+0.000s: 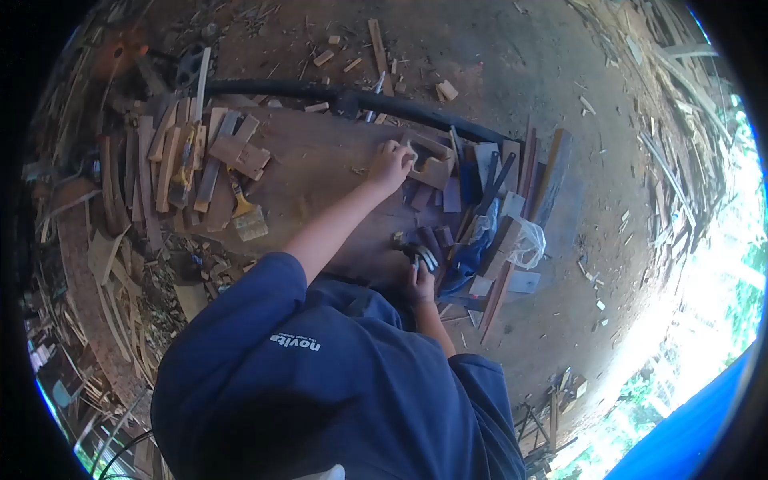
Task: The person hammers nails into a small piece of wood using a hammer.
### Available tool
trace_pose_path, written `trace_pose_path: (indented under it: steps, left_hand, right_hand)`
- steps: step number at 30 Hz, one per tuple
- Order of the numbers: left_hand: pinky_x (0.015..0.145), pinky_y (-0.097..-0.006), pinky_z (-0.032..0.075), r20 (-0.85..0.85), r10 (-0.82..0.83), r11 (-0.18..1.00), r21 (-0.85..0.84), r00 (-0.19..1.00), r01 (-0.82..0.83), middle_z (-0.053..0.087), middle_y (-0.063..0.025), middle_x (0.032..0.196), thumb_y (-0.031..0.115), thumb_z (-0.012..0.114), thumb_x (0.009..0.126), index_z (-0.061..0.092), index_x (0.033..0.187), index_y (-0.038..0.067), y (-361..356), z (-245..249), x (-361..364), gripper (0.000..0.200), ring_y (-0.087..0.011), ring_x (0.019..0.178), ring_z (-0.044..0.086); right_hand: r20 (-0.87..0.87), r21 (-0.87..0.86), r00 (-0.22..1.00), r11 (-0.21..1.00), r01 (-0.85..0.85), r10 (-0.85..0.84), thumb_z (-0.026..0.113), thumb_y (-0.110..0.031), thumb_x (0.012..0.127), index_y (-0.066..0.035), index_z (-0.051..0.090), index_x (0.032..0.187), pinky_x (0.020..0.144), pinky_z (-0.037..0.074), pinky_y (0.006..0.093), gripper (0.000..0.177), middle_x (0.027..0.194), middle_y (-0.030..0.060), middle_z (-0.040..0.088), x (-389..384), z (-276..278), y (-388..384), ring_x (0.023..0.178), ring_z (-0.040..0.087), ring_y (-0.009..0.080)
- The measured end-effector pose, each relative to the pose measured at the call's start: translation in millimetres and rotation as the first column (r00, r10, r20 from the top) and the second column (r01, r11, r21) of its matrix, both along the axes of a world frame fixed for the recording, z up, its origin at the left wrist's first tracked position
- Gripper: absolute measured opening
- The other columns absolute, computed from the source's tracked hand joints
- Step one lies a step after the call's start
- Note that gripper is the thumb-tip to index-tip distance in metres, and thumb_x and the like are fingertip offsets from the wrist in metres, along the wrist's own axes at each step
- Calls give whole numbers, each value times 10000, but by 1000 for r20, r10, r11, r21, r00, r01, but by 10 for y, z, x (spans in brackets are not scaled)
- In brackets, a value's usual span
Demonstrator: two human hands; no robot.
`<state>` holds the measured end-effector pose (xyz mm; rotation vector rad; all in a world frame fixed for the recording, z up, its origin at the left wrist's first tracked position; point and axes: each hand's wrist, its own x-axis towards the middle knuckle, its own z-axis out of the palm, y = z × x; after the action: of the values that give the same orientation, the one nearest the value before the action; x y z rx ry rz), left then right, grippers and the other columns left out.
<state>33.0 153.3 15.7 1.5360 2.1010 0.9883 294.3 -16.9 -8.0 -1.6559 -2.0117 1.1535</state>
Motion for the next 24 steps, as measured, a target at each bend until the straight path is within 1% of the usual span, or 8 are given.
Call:
trace_pose_path:
  steps: [1,3,7,9,11,16,22,24]
  left_hand:
    - [845,-411,467,-1,-11,1000,6,1000,11,542,-109,1026,147,684,777,622,934,97,109,21,26,176,-313,1007,521]
    - [876,-398,471,-43,-46,978,-207,998,36,533,-106,1058,175,703,763,636,944,96,285,17,71,209,-304,1048,507]
    - [882,-422,452,-97,-20,969,-246,995,-5,526,-115,1028,157,723,744,625,906,89,460,-36,114,201,-318,1031,499]
    - [862,-426,461,-85,-38,957,-289,996,12,525,-114,1012,160,727,732,616,845,80,481,-35,124,178,-313,1024,500]
    - [854,-428,465,-79,-50,955,-295,996,25,526,-113,1001,157,728,726,608,812,76,491,-30,133,168,-311,1022,502]
    - [830,-425,476,-80,-55,968,-250,995,33,535,-105,965,138,720,721,601,756,72,469,-103,135,141,-308,1002,512]
    - [756,-390,484,141,-66,997,-26,988,71,595,-115,862,87,678,766,591,773,55,359,-12,108,92,-319,864,578]
    - [710,-351,487,376,38,998,32,926,-53,627,-117,846,63,655,809,614,856,46,203,91,45,65,-269,772,611]
  right_hand:
    - [-1,6,1000,1000,11,-11,507,-255,930,-6,581,1000,517,427,428,269,631,212,561,21,-38,4,570,584,374]
    - [-45,106,999,994,-20,25,518,-273,921,-8,582,1041,532,438,449,298,655,222,585,35,-102,-3,600,601,398]
    - [-142,74,990,997,-12,23,534,-287,909,-11,619,1016,556,455,456,308,677,237,599,31,-85,21,627,599,427]
    - [-81,70,996,997,-24,29,541,-286,905,-12,634,998,558,461,451,304,680,235,603,50,-65,33,628,600,427]
    - [49,-73,993,992,-104,108,555,-285,896,-14,634,1011,579,473,455,305,719,233,620,99,-88,33,663,610,427]
    - [5,-98,997,992,-81,81,564,-284,889,-20,638,1016,654,496,455,302,840,235,644,78,-61,10,778,623,430]
    - [-43,-66,997,996,-60,58,559,-284,892,-27,641,1023,722,504,456,301,929,233,652,78,-74,-6,849,628,424]
    - [-53,-45,997,997,-60,57,559,-285,892,-27,641,1023,731,503,460,300,936,233,652,66,-57,3,852,628,422]
